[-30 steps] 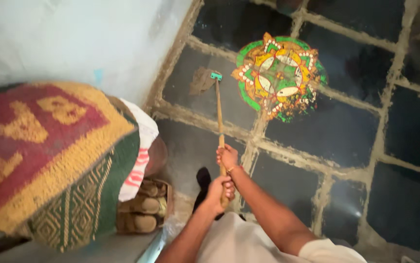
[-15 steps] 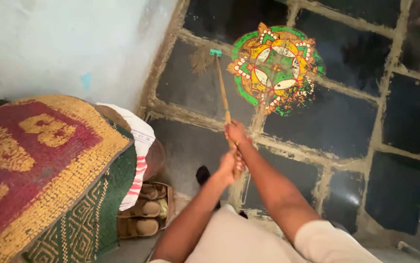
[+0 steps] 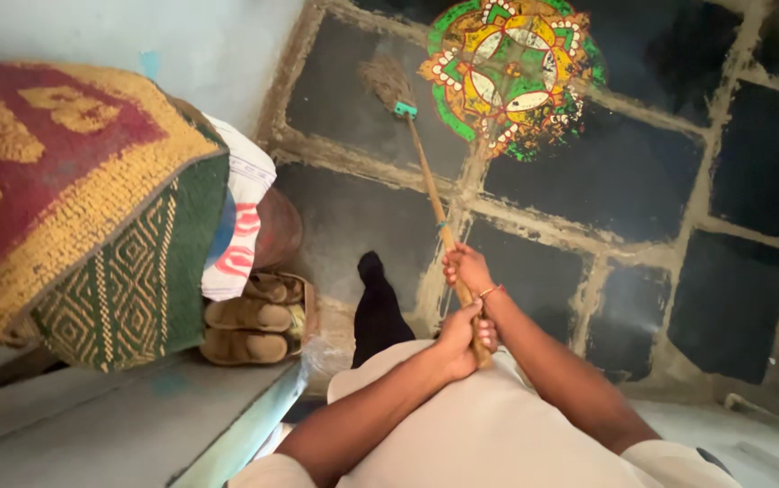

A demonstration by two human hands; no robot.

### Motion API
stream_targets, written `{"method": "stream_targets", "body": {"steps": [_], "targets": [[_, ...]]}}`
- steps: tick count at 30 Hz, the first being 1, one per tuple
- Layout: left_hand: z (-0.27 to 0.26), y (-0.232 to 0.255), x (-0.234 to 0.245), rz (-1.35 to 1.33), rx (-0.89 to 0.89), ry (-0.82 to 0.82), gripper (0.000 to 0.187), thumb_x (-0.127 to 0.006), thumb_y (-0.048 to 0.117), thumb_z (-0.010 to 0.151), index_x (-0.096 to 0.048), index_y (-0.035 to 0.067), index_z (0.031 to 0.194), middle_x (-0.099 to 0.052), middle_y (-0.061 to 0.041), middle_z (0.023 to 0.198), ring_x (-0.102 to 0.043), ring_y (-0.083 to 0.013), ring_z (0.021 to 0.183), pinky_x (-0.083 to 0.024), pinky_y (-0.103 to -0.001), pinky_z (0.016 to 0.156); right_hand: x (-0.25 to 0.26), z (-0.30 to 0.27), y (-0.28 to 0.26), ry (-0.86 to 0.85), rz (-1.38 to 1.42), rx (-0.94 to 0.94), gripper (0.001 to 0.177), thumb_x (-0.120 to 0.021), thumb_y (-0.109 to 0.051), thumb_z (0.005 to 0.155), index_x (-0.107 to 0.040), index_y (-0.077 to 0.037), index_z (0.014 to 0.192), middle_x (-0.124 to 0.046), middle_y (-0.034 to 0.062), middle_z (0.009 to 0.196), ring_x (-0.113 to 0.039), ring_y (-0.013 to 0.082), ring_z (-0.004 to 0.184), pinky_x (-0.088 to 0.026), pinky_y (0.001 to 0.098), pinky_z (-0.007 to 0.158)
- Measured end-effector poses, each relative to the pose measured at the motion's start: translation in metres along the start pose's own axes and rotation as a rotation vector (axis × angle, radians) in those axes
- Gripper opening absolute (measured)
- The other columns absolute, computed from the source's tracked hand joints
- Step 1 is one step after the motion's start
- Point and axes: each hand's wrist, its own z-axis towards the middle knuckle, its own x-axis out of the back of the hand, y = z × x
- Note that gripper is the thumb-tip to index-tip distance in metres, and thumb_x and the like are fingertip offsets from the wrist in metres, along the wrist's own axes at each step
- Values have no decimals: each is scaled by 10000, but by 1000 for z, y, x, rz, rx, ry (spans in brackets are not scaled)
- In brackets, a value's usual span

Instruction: The person uses a long-handled mop to clean a stone tile floor, dipping the mop head into a bucket of water and wringing it by hand before scrubbing the floor and around a decorative floor painting.

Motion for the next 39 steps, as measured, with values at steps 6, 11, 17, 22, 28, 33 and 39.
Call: {"method": "stream_targets", "body": {"steps": [6,11,17,22,28,33,39], "targets": [[-67,-16,8,-3,28,-60,192,-590,243,1059,-479,157,928,-457,46,724,-444,-65,589,-423,-223,555,-16,-49,30,-40,152,-29,101,-559,-72,940,-491,-122,994,-530,33,725,-439,104,486,-360,267,391],[-62,-7,31,9,-19,-19,216,-606,298,1040,-486,185,901,-437,66,697,-402,-28,527,-361,-192,471,-34,-41,42,64,122,-10,142,-559,-95,966,-523,-100,1104,-563,41,745,-457,112,487,-376,274,391],[3,77,50,76,-62,-3,297,-596,359,1040,-466,163,859,-420,59,639,-369,-28,456,-317,-182,391,-70,46,21,164,-118,163,265,-608,-93,963,-611,-37,1221,-619,50,782,-510,117,510,-436,291,409],[59,185,30,212,-102,27,266,-548,326,1052,-490,161,853,-451,54,652,-370,-22,460,-318,-166,386,-116,134,-43,243,-235,256,226,-619,-45,913,-673,4,1127,-642,61,739,-538,125,499,-453,305,408],[101,305,-10,380,-125,54,273,-502,307,1060,-505,138,845,-456,45,653,-377,-28,460,-320,-177,376,-170,224,-112,300,-250,344,214,-596,-47,917,-692,9,1099,-619,49,669,-559,134,482,-465,304,403],[117,345,-39,489,-143,84,298,-497,302,1056,-479,118,821,-444,38,641,-371,-48,446,-331,-194,377,-178,260,-142,341,-241,366,195,-624,-44,920,-676,-15,1106,-643,53,667,-563,136,481,-467,304,409],[95,258,-6,188,-54,120,304,-554,331,1056,-448,157,830,-395,41,606,-363,-46,422,-320,-191,346,-133,206,-92,271,-290,308,244,-526,-35,925,-638,-10,1141,-599,36,671,-542,151,458,-462,324,391]]}}
